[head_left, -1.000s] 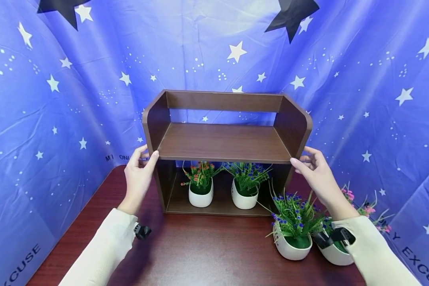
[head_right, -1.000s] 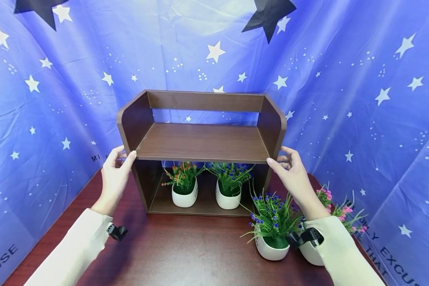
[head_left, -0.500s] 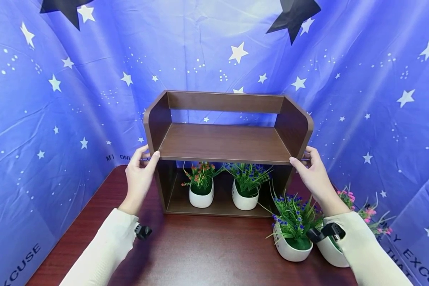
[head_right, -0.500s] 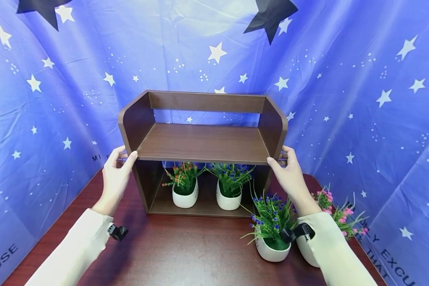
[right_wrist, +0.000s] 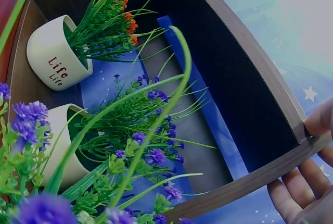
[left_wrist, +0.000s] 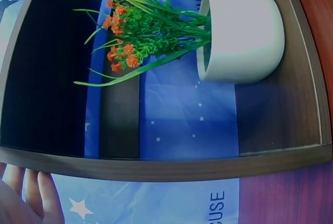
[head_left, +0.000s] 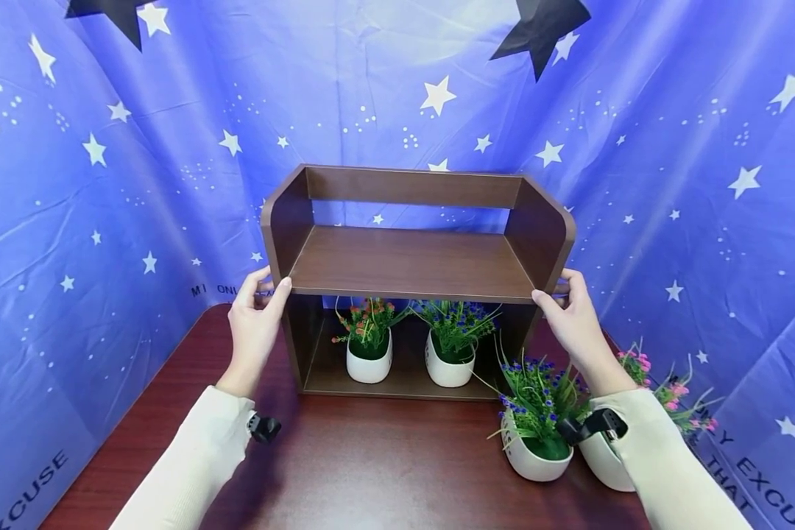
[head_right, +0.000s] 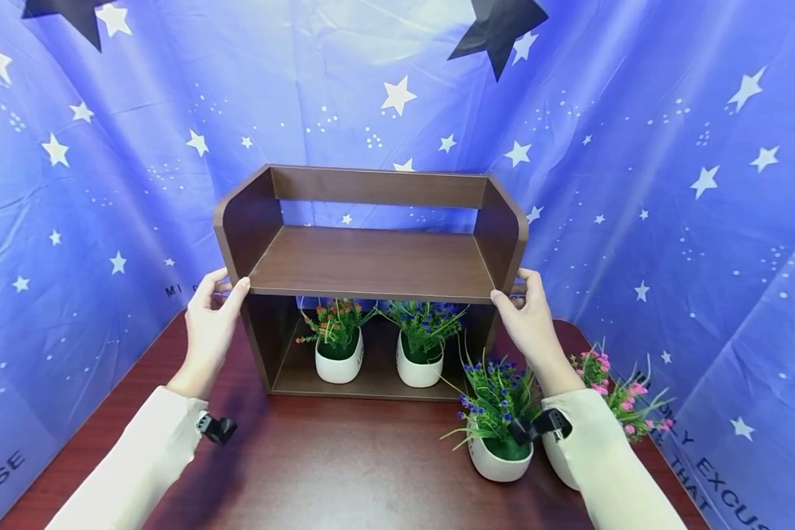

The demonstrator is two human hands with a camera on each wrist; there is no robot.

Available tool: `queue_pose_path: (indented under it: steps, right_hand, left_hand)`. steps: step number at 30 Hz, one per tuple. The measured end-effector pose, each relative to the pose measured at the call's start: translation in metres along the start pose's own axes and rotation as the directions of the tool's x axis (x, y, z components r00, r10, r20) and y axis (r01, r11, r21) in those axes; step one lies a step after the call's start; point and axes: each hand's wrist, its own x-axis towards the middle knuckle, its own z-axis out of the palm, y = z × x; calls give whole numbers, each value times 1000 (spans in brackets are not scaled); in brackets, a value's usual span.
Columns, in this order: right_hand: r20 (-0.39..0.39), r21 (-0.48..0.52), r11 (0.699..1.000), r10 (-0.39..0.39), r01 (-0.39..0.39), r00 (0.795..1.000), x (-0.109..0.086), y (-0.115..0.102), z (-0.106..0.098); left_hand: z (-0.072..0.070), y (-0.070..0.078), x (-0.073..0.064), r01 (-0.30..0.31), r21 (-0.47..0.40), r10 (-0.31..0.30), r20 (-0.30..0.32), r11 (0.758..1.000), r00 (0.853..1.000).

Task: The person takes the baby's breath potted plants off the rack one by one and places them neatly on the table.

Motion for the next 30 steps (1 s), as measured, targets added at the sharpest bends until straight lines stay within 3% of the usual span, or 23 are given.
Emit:
queue_pose_path:
  steps: [9, 16, 24, 30]
  right_hand:
    - [-20, 19, 1000, 12, -12, 1000, 2, -1, 5]
    - [-55, 8, 1000, 21, -21, 998, 2, 2, 5]
    - [-54, -5, 1000, 15, -15, 998, 3, 4, 5]
    - [-59, -16, 1000, 1, -2, 998, 2, 5, 5]
  left_hand:
    - [-3, 0, 0, 28, -16, -28, 0, 999, 1000]
    - [-5, 0, -1, 19, -20, -18, 59, 1000, 998]
    - [-10, 1, -6, -66, -26, 67, 39, 997, 997]
    - [-17, 20, -17, -153, -116, 157, 33, 981, 987]
